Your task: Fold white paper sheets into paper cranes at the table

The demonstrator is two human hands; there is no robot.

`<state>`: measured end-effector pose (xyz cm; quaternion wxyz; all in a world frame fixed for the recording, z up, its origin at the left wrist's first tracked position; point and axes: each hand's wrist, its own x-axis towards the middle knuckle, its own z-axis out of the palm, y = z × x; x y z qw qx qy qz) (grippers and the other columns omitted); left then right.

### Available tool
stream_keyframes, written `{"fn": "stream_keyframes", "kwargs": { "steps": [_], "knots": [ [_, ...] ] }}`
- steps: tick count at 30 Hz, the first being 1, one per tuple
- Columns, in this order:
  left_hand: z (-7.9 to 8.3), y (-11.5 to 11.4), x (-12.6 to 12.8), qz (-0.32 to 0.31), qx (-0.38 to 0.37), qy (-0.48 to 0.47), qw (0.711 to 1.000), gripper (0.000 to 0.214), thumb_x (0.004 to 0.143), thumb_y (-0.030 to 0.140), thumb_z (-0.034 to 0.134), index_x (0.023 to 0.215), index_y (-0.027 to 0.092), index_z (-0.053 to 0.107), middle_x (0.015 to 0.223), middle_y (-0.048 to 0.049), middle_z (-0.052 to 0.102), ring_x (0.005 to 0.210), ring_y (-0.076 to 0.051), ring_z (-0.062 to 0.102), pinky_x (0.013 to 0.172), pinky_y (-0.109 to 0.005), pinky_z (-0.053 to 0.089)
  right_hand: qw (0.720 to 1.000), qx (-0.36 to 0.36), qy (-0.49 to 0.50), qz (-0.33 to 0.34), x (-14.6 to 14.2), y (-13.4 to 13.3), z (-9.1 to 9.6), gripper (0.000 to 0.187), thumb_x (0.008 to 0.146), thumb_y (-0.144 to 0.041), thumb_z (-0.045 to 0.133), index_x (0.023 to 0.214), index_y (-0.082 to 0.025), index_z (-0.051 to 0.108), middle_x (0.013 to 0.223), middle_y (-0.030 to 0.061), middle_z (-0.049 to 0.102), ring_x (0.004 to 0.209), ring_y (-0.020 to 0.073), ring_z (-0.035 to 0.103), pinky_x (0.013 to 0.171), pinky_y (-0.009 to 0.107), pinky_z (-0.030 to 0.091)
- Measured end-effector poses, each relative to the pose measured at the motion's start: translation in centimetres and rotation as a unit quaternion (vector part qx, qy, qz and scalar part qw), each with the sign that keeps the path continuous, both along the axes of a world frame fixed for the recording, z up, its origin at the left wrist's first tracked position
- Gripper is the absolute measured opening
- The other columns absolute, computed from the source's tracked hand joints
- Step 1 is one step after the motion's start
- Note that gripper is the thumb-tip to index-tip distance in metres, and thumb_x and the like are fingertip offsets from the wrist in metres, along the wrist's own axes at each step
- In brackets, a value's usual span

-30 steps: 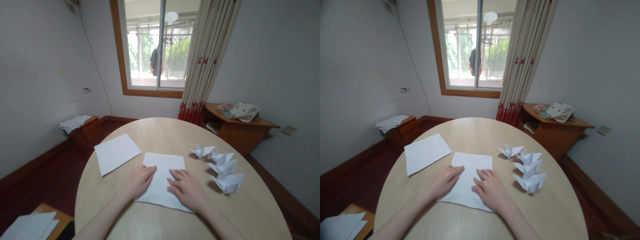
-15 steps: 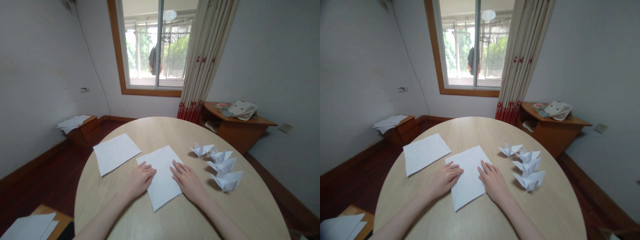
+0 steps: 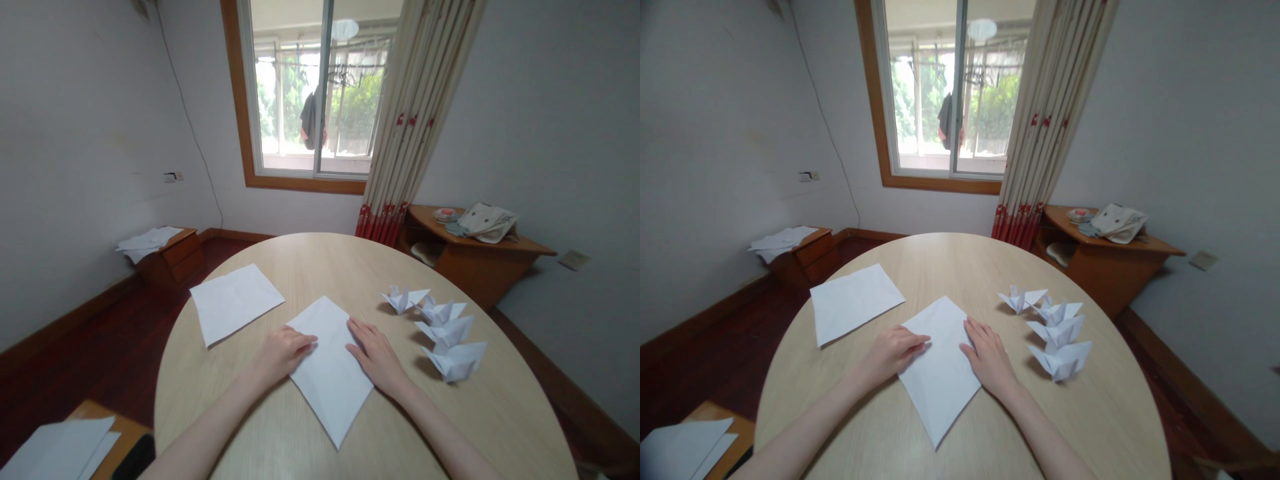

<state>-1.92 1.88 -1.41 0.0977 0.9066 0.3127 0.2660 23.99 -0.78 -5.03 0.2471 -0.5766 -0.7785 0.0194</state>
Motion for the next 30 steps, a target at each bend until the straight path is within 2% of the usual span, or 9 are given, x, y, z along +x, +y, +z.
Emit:
{"fn": "stream_keyframes", "kwargs": {
  "steps": [2,5,10,14,17,20,28,30],
  "knots": [
    [-0.1,0.2,0.1,0.014,-0.005,0.004,1.0,0.028,0.094,0.023,0.05,0.119,0.022,0.062,0.093,-0.0056,0.074,0.086,-0.021,0.067,0.084,-0.034,0.048,1.0,0.001,0.009,-0.003,0.0,0.1,0.0,0.045,0.09,-0.028,0.05,0.133,-0.016,0.051,0.137,0.0122,0.054,0.12,0.0294,0.051,0.1,0.05,0.042],
    [-0.1,0.4,0.1,0.069,-0.007,0.025,0.997,0.049,0.087,0.019,0.06,0.135,0.018,0.048,0.112,-0.0094,0.068,0.104,-0.026,0.061,0.091,-0.04,0.047,1.0,0.005,0.015,-0.014,0.0,0.2,-0.3,0.049,0.089,-0.027,0.051,0.136,-0.016,0.049,0.138,0.0131,0.053,0.121,0.0302,0.049,0.102,0.05,0.04],
    [-0.4,0.6,0.2,0.156,-0.031,0.023,0.987,0.067,0.084,0.023,0.064,0.143,0.015,0.032,0.134,-0.015,0.054,0.122,-0.03,0.049,0.102,-0.045,0.039,0.999,0.009,0.025,-0.032,0.1,0.3,-1.0,0.055,0.088,-0.028,0.052,0.14,-0.016,0.042,0.138,0.0141,0.052,0.122,0.0314,0.048,0.101,0.05,0.04],
    [-1.3,0.9,0.3,0.162,-0.097,-0.02,0.982,0.074,0.084,0.022,0.063,0.147,0.014,0.024,0.142,-0.0168,0.045,0.131,-0.03,0.042,0.107,-0.044,0.034,0.998,0.025,0.045,-0.034,0.2,0.4,-1.5,0.059,0.088,-0.03,0.051,0.144,-0.018,0.036,0.137,0.014,0.052,0.115,0.0317,0.051,0.097,0.05,0.042],
    [-2.1,1.1,0.5,0.156,-0.134,-0.047,0.978,0.076,0.082,0.022,0.063,0.147,0.014,0.023,0.143,-0.0177,0.044,0.133,-0.031,0.039,0.108,-0.045,0.032,0.997,0.028,0.057,-0.039,0.3,0.4,-1.7,0.062,0.087,-0.031,0.052,0.144,-0.016,0.033,0.135,0.0152,0.053,0.111,0.0321,0.051,0.095,0.05,0.043],
    [-2.6,1.3,0.6,0.152,-0.14,-0.062,0.977,0.08,0.08,0.02,0.065,0.147,0.015,0.022,0.141,-0.0181,0.045,0.13,-0.032,0.041,0.108,-0.047,0.031,0.996,0.044,0.06,-0.048,0.4,0.3,-1.9,0.066,0.085,-0.031,0.055,0.145,-0.017,0.03,0.131,0.0159,0.055,0.108,0.0325,0.051,0.093,0.051,0.043],
    [-2.4,1.3,0.5,0.149,-0.132,-0.067,0.978,0.089,0.076,0.017,0.069,0.148,0.026,0.018,0.128,-0.0122,0.049,0.12,-0.029,0.046,0.103,-0.046,0.034,0.994,0.062,0.08,-0.047,0.1,0.1,-1.5,0.076,0.085,-0.032,0.056,0.149,-0.021,0.017,0.116,0.0144,0.056,0.109,0.0328,0.053,0.09,0.051,0.043],
    [-2.4,1.3,0.5,0.151,-0.135,-0.073,0.977,0.09,0.075,0.016,0.069,0.149,0.026,0.017,0.127,-0.0122,0.048,0.12,-0.029,0.046,0.102,-0.045,0.034,0.993,0.061,0.089,-0.045,0.0,0.1,-1.4,0.075,0.086,-0.032,0.055,0.149,-0.022,0.016,0.116,0.0141,0.056,0.11,0.0329,0.053,0.09,0.052,0.043]
  ]
}}
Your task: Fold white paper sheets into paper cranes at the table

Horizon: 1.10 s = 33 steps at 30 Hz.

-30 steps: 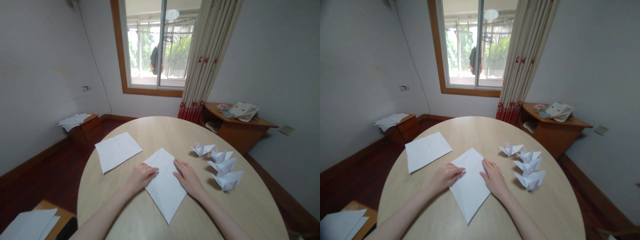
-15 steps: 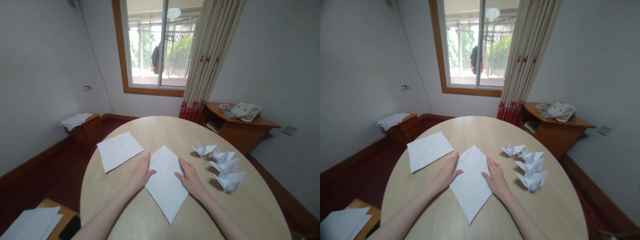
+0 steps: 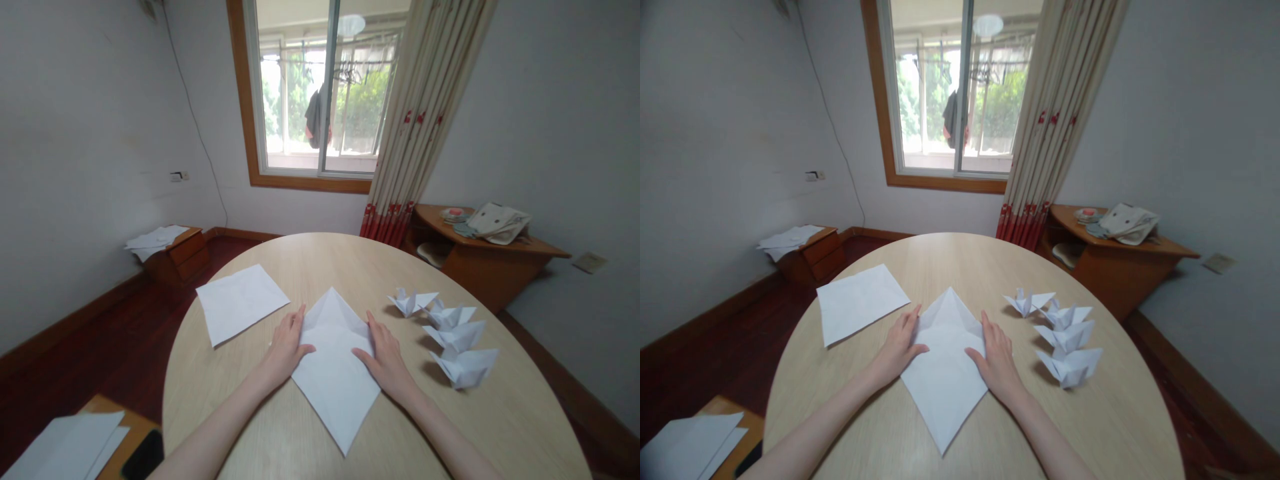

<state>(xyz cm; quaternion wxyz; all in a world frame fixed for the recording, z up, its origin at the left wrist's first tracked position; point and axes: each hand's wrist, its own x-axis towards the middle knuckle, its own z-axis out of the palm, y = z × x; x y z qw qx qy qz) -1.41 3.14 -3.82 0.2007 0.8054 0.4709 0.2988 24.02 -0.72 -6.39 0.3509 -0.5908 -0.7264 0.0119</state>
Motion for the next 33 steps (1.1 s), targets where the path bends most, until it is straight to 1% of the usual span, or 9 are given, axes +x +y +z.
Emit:
{"fn": "stream_keyframes", "kwargs": {
  "steps": [3,8,13,16,20,23,25,29,33],
  "knots": [
    [0.1,-0.1,0.0,0.005,-0.013,-0.009,1.0,0.092,0.075,0.015,0.069,0.149,0.022,0.015,0.13,-0.0144,0.046,0.123,-0.029,0.043,0.104,-0.044,0.032,1.0,-0.002,0.027,0.002,-0.1,0.1,0.4,0.066,0.088,-0.033,0.05,0.147,-0.02,0.023,0.115,0.0146,0.059,0.11,0.0322,0.055,0.091,0.052,0.042],
    [0.4,0.0,0.0,0.002,-0.039,-0.013,0.999,0.097,0.075,0.017,0.069,0.151,0.021,0.01,0.141,-0.0163,0.042,0.131,-0.031,0.038,0.107,-0.046,0.028,0.995,-0.011,0.098,0.004,0.2,0.1,1.3,0.047,0.093,-0.033,0.041,0.137,-0.018,0.042,0.109,0.0129,0.065,0.102,0.0274,0.061,0.089,0.046,0.046],
    [0.6,0.1,0.0,0.01,-0.043,-0.015,0.999,0.101,0.072,0.016,0.072,0.151,0.018,0.009,0.145,-0.0187,0.04,0.131,-0.033,0.038,0.107,-0.048,0.024,0.989,0.011,0.148,0.011,0.1,0.1,2.0,0.032,0.094,-0.035,0.039,0.107,-0.019,0.063,0.104,0.0114,0.069,0.097,0.0263,0.062,0.086,0.043,0.047],
    [0.9,-0.1,0.0,0.01,-0.037,-0.025,0.999,0.099,0.073,0.016,0.07,0.151,0.02,0.009,0.138,-0.016,0.049,0.125,-0.032,0.046,0.104,-0.048,0.026,0.988,0.022,0.151,0.017,-0.1,0.0,2.2,0.03,0.094,-0.036,0.039,0.093,-0.019,0.064,0.093,0.0098,0.07,0.09,0.0255,0.063,0.082,0.041,0.047],
    [1.4,-0.5,0.0,-0.001,-0.006,-0.04,0.999,0.092,0.075,0.016,0.064,0.151,0.023,0.012,0.129,-0.0108,0.057,0.112,-0.028,0.054,0.102,-0.046,0.028,0.987,0.042,0.153,0.024,-0.3,-0.2,2.6,0.028,0.092,-0.037,0.042,0.09,-0.019,0.063,0.091,0.009,0.069,0.089,0.0251,0.062,0.082,0.04,0.046],
    [1.6,-0.6,-0.1,-0.008,0.026,-0.053,0.998,0.083,0.075,0.016,0.059,0.149,0.023,0.021,0.121,-0.0078,0.062,0.108,-0.026,0.055,0.1,-0.044,0.031,0.987,0.052,0.15,0.035,-0.4,-0.6,2.9,0.021,0.089,-0.035,0.048,0.091,-0.02,0.063,0.091,0.008,0.069,0.089,0.025,0.061,0.083,0.04,0.045],
    [1.7,-0.7,-0.1,-0.014,0.051,-0.059,0.997,0.073,0.076,0.016,0.057,0.145,0.024,0.034,0.113,-0.0065,0.064,0.106,-0.025,0.056,0.097,-0.043,0.034,0.987,0.065,0.141,0.041,-0.4,-0.8,3.1,0.017,0.086,-0.031,0.051,0.092,-0.02,0.063,0.092,0.0075,0.069,0.089,0.0253,0.061,0.084,0.041,0.044],
    [2.3,-1.1,-0.2,-0.022,0.095,-0.072,0.993,0.038,0.078,0.019,0.057,0.114,0.024,0.067,0.097,-0.006,0.066,0.095,-0.024,0.059,0.09,-0.04,0.041,0.987,0.101,0.118,0.041,-0.6,-1.3,3.3,0.02,0.082,-0.023,0.05,0.098,-0.022,0.062,0.093,0.0076,0.069,0.091,0.0267,0.059,0.083,0.043,0.045],
    [3.1,-1.6,-0.1,-0.032,0.111,-0.12,0.986,0.027,0.077,0.016,0.055,0.097,0.022,0.073,0.099,-0.007,0.067,0.097,-0.024,0.06,0.089,-0.038,0.043,0.987,0.116,0.088,0.065,-0.9,-1.6,3.8,0.03,0.077,-0.015,0.047,0.103,-0.022,0.06,0.094,0.0069,0.068,0.091,0.0261,0.06,0.083,0.043,0.046]
  ]
}}
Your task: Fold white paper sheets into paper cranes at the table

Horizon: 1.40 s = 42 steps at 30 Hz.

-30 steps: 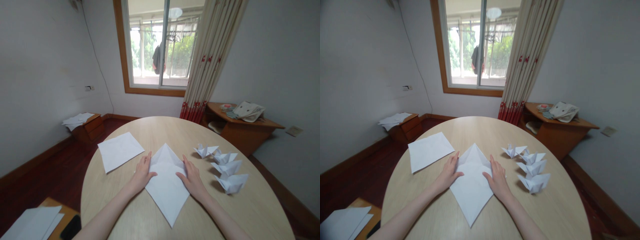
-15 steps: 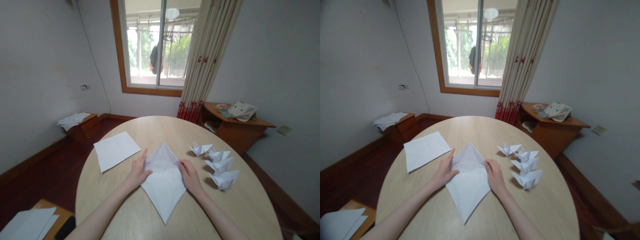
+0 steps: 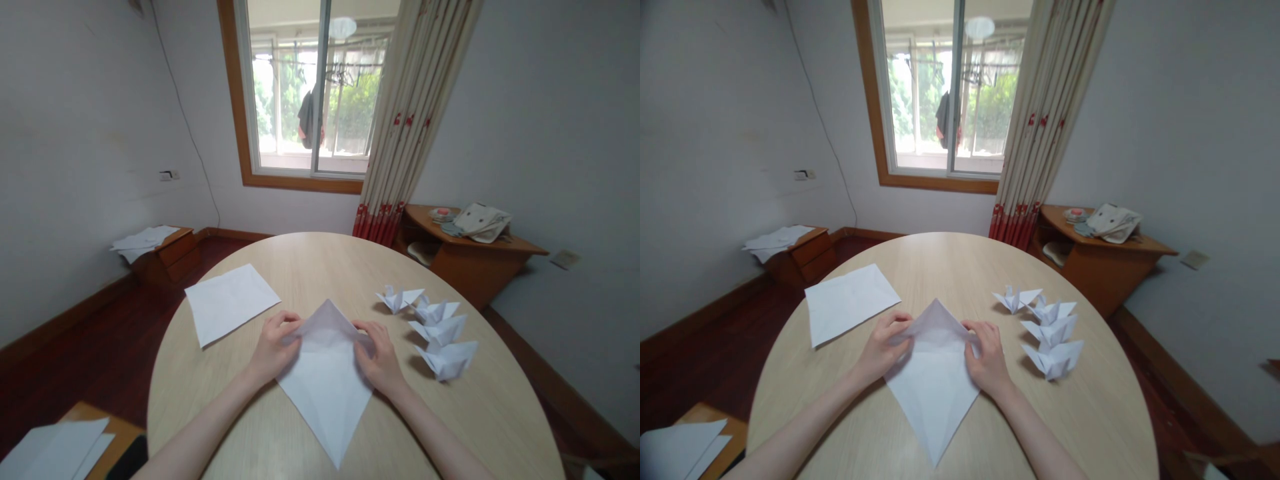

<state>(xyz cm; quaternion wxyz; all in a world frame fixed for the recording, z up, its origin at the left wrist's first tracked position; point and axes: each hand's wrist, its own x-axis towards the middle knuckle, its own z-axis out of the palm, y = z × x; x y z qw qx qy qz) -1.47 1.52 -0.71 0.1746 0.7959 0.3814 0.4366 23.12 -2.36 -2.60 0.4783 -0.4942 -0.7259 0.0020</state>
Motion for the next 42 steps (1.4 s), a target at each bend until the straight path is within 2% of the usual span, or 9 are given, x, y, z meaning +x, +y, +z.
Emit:
{"fn": "stream_keyframes", "kwargs": {
  "steps": [7,12,17,20,23,27,36,42],
  "knots": [
    [0.4,-0.4,0.0,-0.089,-0.016,-0.05,0.995,0.029,0.081,0.012,0.051,0.098,0.021,0.073,0.1,-0.0049,0.073,0.094,-0.021,0.065,0.088,-0.035,0.046,0.999,0.012,-0.02,0.047,-0.6,-0.4,0.8,0.045,0.071,-0.003,0.041,0.108,-0.023,0.058,0.093,0.0052,0.069,0.091,0.0232,0.063,0.083,0.04,0.048],
    [0.6,-0.6,0.1,-0.098,-0.039,-0.057,0.993,0.027,0.082,0.016,0.051,0.096,0.022,0.073,0.097,-0.0047,0.075,0.092,-0.021,0.066,0.087,-0.036,0.047,0.996,0.024,-0.033,0.077,-0.6,-0.5,1.4,0.043,0.074,-0.002,0.04,0.102,-0.024,0.063,0.095,0.0056,0.07,0.091,0.023,0.063,0.082,0.04,0.048],
    [1.6,-1.2,-0.1,-0.123,-0.036,-0.057,0.99,0.022,0.084,0.026,0.055,0.094,0.02,0.074,0.1,-0.0071,0.074,0.095,-0.023,0.065,0.09,-0.038,0.045,0.993,0.022,-0.029,0.108,-0.7,-1.1,2.2,0.031,0.083,-0.01,0.044,0.104,-0.023,0.062,0.095,0.0068,0.069,0.091,0.0232,0.062,0.081,0.04,0.047],
    [1.9,-1.5,-0.3,-0.14,-0.054,-0.059,0.987,0.031,0.089,0.04,0.051,0.09,0.019,0.075,0.101,-0.0086,0.073,0.095,-0.024,0.065,0.09,-0.039,0.043,0.992,0.002,-0.029,0.126,-0.8,-1.6,2.6,0.026,0.09,-0.022,0.041,0.107,-0.022,0.061,0.097,0.0076,0.069,0.092,0.0234,0.062,0.082,0.04,0.046],
    [1.9,-1.6,-0.3,-0.146,-0.065,-0.072,0.985,0.046,0.093,0.05,0.042,0.086,0.019,0.075,0.099,-0.0089,0.074,0.094,-0.024,0.065,0.091,-0.039,0.042,0.992,0.003,-0.007,0.128,-0.8,-1.7,2.6,0.032,0.097,-0.034,0.033,0.108,-0.021,0.061,0.094,0.0074,0.069,0.087,0.0221,0.063,0.08,0.038,0.046],
    [1.8,-1.8,-0.1,-0.15,-0.074,-0.076,0.983,0.05,0.094,0.051,0.039,0.085,0.018,0.075,0.096,-0.0086,0.074,0.091,-0.023,0.066,0.09,-0.037,0.043,0.992,0.02,0.035,0.122,-0.9,-1.6,2.4,0.043,0.101,-0.041,0.023,0.108,-0.021,0.061,0.09,0.0068,0.069,0.081,0.0201,0.064,0.075,0.036,0.046],
    [2.1,-2.1,0.2,-0.154,-0.101,-0.034,0.982,0.058,0.095,0.052,0.031,0.075,0.019,0.074,0.095,-0.0075,0.074,0.09,-0.022,0.066,0.09,-0.035,0.044,0.996,0.018,0.034,0.079,-1.4,-1.9,2.5,0.032,0.098,-0.03,0.036,0.097,-0.02,0.066,0.077,0.0056,0.069,0.073,0.0193,0.065,0.069,0.033,0.05],
    [2.0,-2.1,0.5,-0.164,-0.138,-0.018,0.977,0.051,0.094,0.047,0.039,0.07,0.018,0.073,0.097,-0.0069,0.074,0.089,-0.02,0.067,0.084,-0.031,0.047,0.995,0.047,-0.036,0.085,-1.7,-1.8,2.5,0.022,0.095,-0.022,0.044,0.097,-0.021,0.066,0.082,0.0067,0.073,0.075,0.0198,0.067,0.069,0.034,0.051]
  ]
}}
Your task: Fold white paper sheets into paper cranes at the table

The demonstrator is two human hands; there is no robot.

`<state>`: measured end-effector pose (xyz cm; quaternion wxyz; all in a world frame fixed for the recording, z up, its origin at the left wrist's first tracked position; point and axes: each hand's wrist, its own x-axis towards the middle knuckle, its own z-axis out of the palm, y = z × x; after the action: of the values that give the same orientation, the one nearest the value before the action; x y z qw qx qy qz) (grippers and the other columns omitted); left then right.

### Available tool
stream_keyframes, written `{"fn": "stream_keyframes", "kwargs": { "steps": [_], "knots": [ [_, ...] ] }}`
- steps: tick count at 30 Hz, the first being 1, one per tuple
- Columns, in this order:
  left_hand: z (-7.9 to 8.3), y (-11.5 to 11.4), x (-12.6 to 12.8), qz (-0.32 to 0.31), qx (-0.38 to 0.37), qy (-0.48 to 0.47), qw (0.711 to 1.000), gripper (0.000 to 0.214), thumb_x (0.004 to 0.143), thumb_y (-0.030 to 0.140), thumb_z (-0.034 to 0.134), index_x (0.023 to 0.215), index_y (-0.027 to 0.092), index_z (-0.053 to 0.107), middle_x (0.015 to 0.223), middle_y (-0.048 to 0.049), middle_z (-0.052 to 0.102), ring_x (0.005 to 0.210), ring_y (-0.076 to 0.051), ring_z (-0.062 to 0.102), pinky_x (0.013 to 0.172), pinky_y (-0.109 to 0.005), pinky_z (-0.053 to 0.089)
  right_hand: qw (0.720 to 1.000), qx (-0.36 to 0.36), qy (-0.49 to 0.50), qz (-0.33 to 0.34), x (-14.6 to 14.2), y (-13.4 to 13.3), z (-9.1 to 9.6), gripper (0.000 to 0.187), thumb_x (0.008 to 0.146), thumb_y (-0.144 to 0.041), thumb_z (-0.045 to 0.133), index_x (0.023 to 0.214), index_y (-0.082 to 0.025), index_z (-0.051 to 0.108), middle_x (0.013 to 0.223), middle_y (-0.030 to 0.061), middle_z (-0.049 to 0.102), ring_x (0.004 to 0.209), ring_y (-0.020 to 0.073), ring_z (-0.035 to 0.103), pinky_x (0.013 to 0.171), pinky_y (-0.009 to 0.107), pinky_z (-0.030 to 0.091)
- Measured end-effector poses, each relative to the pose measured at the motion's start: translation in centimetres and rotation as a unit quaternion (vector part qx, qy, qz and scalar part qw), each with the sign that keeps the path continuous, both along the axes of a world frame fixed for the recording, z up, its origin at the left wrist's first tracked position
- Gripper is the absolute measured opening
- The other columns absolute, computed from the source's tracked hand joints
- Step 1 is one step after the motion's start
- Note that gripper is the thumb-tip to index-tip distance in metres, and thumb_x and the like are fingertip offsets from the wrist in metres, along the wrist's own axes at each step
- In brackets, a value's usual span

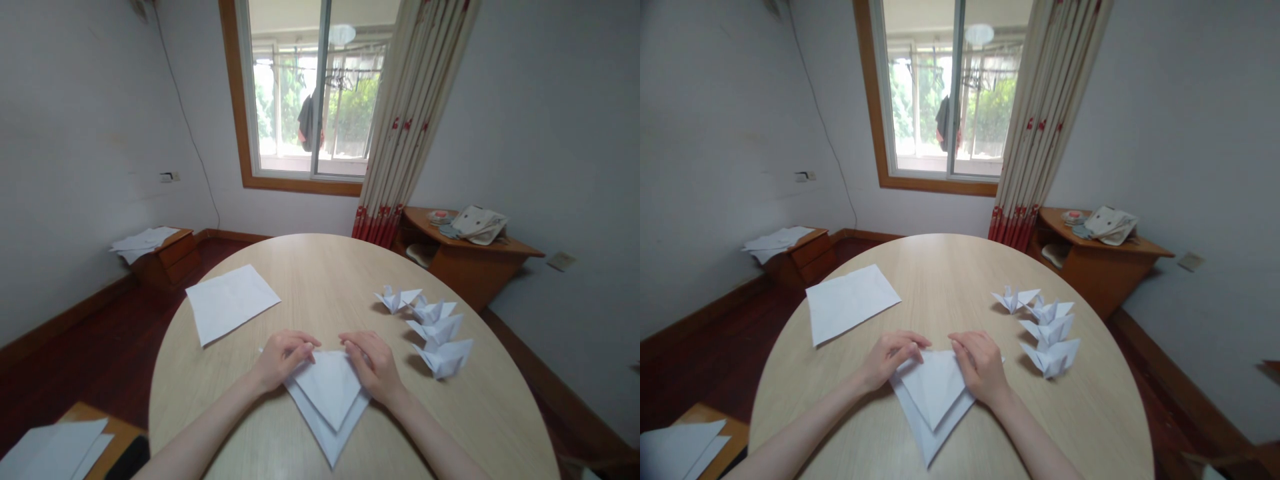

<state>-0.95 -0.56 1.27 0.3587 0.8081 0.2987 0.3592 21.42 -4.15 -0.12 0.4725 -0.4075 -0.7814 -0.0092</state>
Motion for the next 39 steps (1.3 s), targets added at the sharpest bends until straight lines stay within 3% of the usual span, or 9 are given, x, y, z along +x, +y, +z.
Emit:
{"fn": "stream_keyframes", "kwargs": {
  "steps": [9,23,31,39],
  "knots": [
    [0.3,-0.3,0.5,-0.008,0.007,0.045,0.999,0.044,0.093,0.041,0.044,0.067,0.019,0.071,0.087,-0.0044,0.075,0.079,-0.017,0.068,0.076,-0.025,0.047,0.997,0.015,-0.071,0.009,-0.2,-0.1,-0.3,0.016,0.091,-0.015,0.049,0.092,-0.019,0.064,0.077,0.0049,0.07,0.07,0.0187,0.063,0.067,0.034,0.045],
    [-0.9,0.0,0.7,0.011,0.036,0.131,0.991,0.036,0.093,0.035,0.048,0.075,0.018,0.073,0.077,-0.0018,0.075,0.072,-0.016,0.066,0.078,-0.027,0.043,0.996,0.047,-0.071,-0.004,-1.0,-0.5,0.0,0.017,0.092,-0.013,0.046,0.093,-0.017,0.063,0.076,0.0057,0.071,0.067,0.0172,0.063,0.064,0.031,0.045],
    [-1.0,-0.3,0.8,-0.003,0.049,0.128,0.991,0.011,0.081,0.023,0.065,0.083,0.02,0.075,0.086,-0.0008,0.076,0.08,-0.016,0.069,0.079,-0.025,0.048,0.996,0.039,-0.06,-0.048,-1.6,-0.8,-0.1,0.019,0.093,-0.014,0.044,0.093,-0.017,0.063,0.075,0.0047,0.071,0.064,0.0162,0.065,0.062,0.029,0.045],
    [-2.2,0.0,0.7,-0.072,0.121,0.173,0.975,0.022,0.088,0.019,0.058,0.103,0.02,0.073,0.107,-0.003,0.073,0.099,-0.018,0.068,0.09,-0.027,0.05,0.992,0.033,-0.071,-0.098,-1.6,-0.9,-0.6,0.022,0.095,-0.019,0.043,0.093,-0.014,0.065,0.08,0.0064,0.074,0.067,0.0174,0.068,0.064,0.027,0.046]
  ]
}}
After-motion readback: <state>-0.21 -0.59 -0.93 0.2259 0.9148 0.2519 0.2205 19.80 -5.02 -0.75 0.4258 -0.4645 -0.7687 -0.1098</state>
